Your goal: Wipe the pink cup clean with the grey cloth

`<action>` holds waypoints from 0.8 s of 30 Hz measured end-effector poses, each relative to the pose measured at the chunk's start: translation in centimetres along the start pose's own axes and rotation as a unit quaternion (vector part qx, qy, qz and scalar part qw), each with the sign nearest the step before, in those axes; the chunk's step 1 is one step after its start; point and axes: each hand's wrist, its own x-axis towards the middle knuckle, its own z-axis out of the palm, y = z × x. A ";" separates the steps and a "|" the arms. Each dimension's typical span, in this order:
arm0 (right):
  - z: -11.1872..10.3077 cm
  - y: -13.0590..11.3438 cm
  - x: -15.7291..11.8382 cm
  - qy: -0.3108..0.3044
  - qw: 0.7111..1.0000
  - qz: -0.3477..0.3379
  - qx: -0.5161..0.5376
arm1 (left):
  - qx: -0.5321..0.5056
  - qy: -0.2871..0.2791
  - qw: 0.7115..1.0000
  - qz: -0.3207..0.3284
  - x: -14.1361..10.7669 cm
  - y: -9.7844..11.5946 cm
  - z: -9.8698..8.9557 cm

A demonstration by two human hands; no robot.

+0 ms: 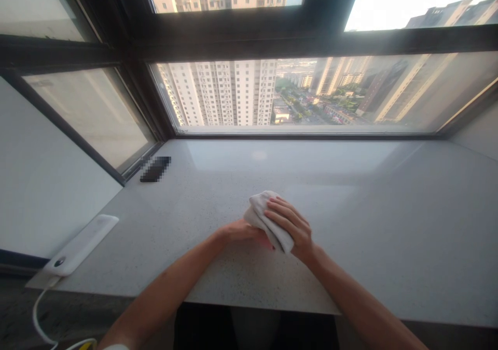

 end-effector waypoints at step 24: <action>1.0 1.1 -0.6 0.044 0.918 0.368 0.139 | -0.103 0.002 0.994 0.043 -0.8 0.9 -0.8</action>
